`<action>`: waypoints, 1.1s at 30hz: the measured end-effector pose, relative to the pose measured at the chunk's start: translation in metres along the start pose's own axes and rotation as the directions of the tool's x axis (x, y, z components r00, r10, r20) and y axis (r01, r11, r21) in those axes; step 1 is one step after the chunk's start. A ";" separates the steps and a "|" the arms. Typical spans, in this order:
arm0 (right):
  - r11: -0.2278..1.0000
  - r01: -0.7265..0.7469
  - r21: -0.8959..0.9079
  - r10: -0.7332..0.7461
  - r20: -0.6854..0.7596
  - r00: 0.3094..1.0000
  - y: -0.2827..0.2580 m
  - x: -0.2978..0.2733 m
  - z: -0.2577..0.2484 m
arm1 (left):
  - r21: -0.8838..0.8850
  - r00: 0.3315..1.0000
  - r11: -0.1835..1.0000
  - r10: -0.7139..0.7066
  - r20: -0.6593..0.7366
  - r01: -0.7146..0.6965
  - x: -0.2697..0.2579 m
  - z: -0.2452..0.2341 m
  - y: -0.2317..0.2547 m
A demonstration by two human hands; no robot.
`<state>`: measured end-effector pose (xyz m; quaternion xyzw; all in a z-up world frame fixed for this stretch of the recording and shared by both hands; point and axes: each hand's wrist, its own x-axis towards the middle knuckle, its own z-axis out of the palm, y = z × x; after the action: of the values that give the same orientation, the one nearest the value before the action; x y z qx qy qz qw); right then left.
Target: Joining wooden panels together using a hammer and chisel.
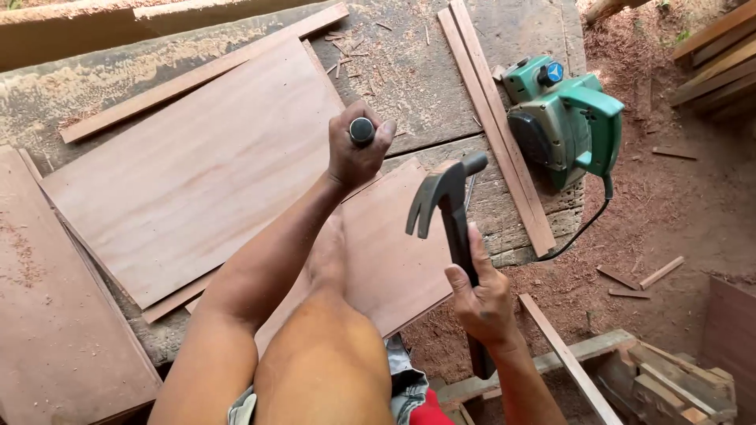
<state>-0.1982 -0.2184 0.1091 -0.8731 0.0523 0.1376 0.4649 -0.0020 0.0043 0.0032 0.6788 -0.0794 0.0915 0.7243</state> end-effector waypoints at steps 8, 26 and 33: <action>0.998 -0.015 0.060 0.017 -0.043 0.999 0.003 -0.005 -0.004 | 0.038 1.000 0.999 -0.005 0.023 0.004 -0.005 0.004 -0.011; 0.798 0.544 -0.261 -0.594 -0.181 0.784 -0.066 0.023 -0.039 | 0.118 0.995 0.989 0.078 0.070 -0.086 -0.026 0.015 -0.001; 0.836 0.403 -0.372 -0.417 0.046 0.908 -0.056 0.040 -0.009 | 0.148 0.971 0.964 0.203 0.123 -0.220 -0.027 0.009 -0.010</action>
<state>-0.1461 -0.1928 0.1474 -0.9385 -0.1543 0.0259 0.3079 -0.0257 -0.0057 -0.0126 0.7263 -0.1827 0.1381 0.6481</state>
